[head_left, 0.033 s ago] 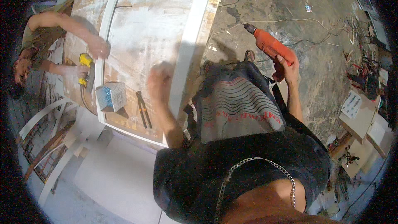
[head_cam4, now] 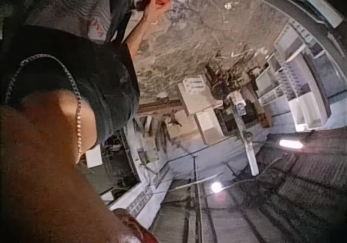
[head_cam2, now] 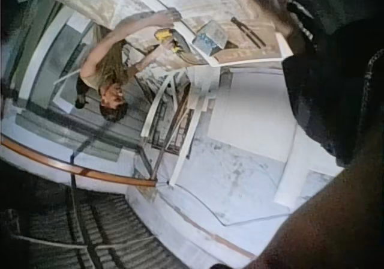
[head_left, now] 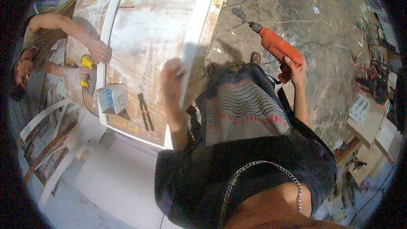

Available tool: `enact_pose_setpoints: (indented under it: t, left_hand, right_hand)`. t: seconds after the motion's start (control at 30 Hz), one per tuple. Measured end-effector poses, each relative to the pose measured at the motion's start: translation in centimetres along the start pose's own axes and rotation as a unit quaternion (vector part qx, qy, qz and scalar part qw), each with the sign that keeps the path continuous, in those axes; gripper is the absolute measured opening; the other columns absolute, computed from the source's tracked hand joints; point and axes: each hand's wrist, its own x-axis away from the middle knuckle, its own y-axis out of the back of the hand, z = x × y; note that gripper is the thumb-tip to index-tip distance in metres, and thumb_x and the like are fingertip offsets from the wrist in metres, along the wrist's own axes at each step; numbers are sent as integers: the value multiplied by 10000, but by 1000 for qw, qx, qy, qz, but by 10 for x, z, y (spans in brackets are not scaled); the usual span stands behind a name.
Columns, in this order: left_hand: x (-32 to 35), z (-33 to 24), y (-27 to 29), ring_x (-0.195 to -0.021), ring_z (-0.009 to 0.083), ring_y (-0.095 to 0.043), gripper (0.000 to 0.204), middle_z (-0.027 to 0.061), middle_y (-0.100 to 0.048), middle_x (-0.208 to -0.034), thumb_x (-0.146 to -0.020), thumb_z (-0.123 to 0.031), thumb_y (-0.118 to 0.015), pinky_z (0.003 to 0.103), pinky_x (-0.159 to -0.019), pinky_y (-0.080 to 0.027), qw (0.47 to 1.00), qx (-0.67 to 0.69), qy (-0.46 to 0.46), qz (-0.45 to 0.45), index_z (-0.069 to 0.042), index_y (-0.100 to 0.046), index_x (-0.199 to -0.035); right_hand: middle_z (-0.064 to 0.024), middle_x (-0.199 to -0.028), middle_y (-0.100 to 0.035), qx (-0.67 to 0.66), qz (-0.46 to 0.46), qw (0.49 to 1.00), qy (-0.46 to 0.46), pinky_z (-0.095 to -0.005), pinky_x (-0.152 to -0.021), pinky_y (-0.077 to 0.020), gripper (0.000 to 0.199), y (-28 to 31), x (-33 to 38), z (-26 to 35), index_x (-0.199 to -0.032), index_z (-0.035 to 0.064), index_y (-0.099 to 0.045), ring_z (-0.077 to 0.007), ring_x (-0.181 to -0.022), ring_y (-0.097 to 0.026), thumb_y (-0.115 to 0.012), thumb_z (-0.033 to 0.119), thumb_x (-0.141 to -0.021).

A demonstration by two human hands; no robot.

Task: The person drills holes into wooden boards using a power drill and fastens wooden pieces together with screws on a workbench.

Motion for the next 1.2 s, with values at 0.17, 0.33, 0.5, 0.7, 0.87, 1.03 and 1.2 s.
enact_pose_setpoints:
  t: [0.17, 0.33, 0.5, 0.7, 0.87, 1.03, 1.2]
  left_hand:
    - [-41, 81, -116, -887, 167, -532, 269, 7, -545, -979, -850, -214, -597, 328, -807, -447, 994, 99, 18, 42, -90, -496, -1066]
    - [-54, 96, -212, -880, 157, -536, 188, -6, -549, -934, -881, -229, -556, 319, -803, -446, 979, 193, -66, 15, -105, -507, -1014]
    - [-45, 120, -295, -879, 141, -543, 142, -18, -575, -900, -886, -245, -544, 293, -789, -437, 949, 300, -93, 18, -129, -543, -967]
    - [-22, 137, -331, -869, 130, -545, 133, -37, -588, -906, -883, -251, -548, 271, -765, -427, 952, 296, -74, 34, -140, -568, -953]
    - [-17, 139, -344, -869, 130, -539, 142, 2, -574, -901, -885, -230, -551, 283, -780, -429, 951, 280, -131, 28, -110, -552, -960]
    - [-18, 134, -356, -861, 136, -536, 133, 53, -556, -883, -886, -146, -536, 266, -754, -449, 968, 199, -154, 7, -34, -532, -957]
    - [-13, 118, -343, -926, 173, -555, 207, 79, -581, -960, -855, -163, -568, 282, -813, -456, 987, 31, -156, -31, -20, -550, -1003]
  right_hand:
    - [-85, -1032, -582, -159, 47, 986, 12, -328, -854, -423, 576, 18, -25, -10, -1084, -7, -546, -189, -941, -560, -755, 305, -646]
    - [-107, -1057, -569, -252, 112, 960, 53, -350, -889, -408, 709, 67, -60, 22, -1111, -20, -510, -217, -995, -547, -730, 405, -587]
    - [-99, -1077, -569, -184, 198, 957, 106, -348, -878, -417, 639, 115, -97, -15, -1099, -2, -518, -220, -990, -550, -737, 327, -596]
    - [-70, -950, -601, -128, 195, 961, 145, -314, -759, -462, 402, 140, -115, 2, -988, 6, -582, -188, -849, -578, -673, 281, -709]
    - [-88, -1039, -602, -169, 226, 941, 185, -323, -846, -443, 551, 147, -120, -1, -1058, -1, -561, -202, -958, -570, -740, 309, -638]
    - [-96, -995, -601, -101, 201, 960, 169, -319, -810, -449, 520, 152, -134, -27, -1063, -2, -550, -200, -933, -569, -691, 314, -675]
    - [-99, -959, -589, -64, 355, 923, 131, -347, -719, -470, 583, 140, -147, 1, -1056, -6, -526, -227, -829, -584, -646, 448, -711]
